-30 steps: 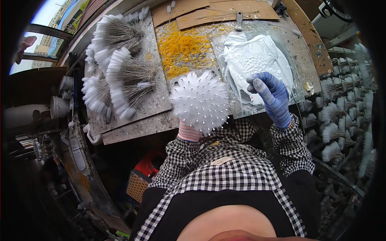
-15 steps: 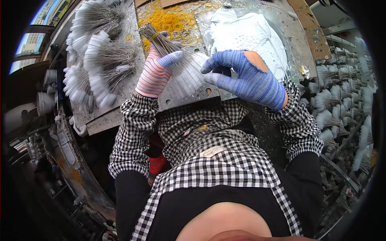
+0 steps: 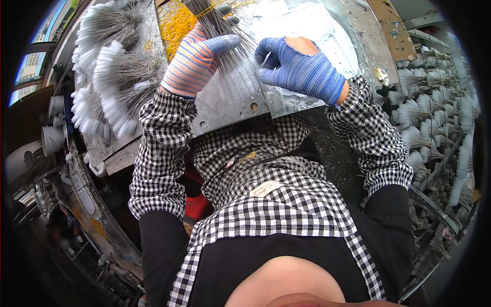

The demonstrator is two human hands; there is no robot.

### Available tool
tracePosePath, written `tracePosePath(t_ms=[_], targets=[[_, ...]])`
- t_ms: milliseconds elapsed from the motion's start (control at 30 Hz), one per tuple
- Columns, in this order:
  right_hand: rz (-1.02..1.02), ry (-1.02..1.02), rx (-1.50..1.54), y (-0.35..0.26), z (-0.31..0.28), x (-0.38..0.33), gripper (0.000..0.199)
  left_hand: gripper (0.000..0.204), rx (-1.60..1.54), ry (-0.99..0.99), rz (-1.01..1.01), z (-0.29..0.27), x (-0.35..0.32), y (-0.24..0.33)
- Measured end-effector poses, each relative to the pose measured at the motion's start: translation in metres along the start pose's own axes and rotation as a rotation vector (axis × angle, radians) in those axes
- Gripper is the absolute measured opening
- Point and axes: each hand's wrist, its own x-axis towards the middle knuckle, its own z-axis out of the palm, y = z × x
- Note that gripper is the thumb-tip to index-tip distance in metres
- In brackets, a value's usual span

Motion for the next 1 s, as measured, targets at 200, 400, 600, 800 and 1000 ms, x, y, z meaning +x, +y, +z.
tracePosePath(t_ms=[200, 400, 600, 800, 1000], targets=[[-0.002, 0.102, -0.025, 0.003, 0.0, -0.002, 0.03, 0.048, -0.01, 0.041, -0.036, -0.008, 0.019, -0.005], [0.028, 0.168, -0.147, 0.018, -0.009, 0.004, 0.039, 0.044, -0.069, 0.065, 0.016, 0.04, 0.035, 0.009], [-0.064, 0.246, -0.189, 0.049, -0.019, 0.009, 0.038, 0.04, -0.066, 0.006, 0.009, 0.067, 0.056, 0.018], [0.111, 0.194, 0.115, 0.026, -0.05, -0.01, 0.032, 0.045, 0.058, -0.14, 0.126, 0.093, 0.065, 0.019], [0.161, 0.047, 0.15, 0.087, -0.041, -0.01, 0.03, 0.044, 0.158, -0.28, 0.301, 0.121, 0.088, -0.011]])
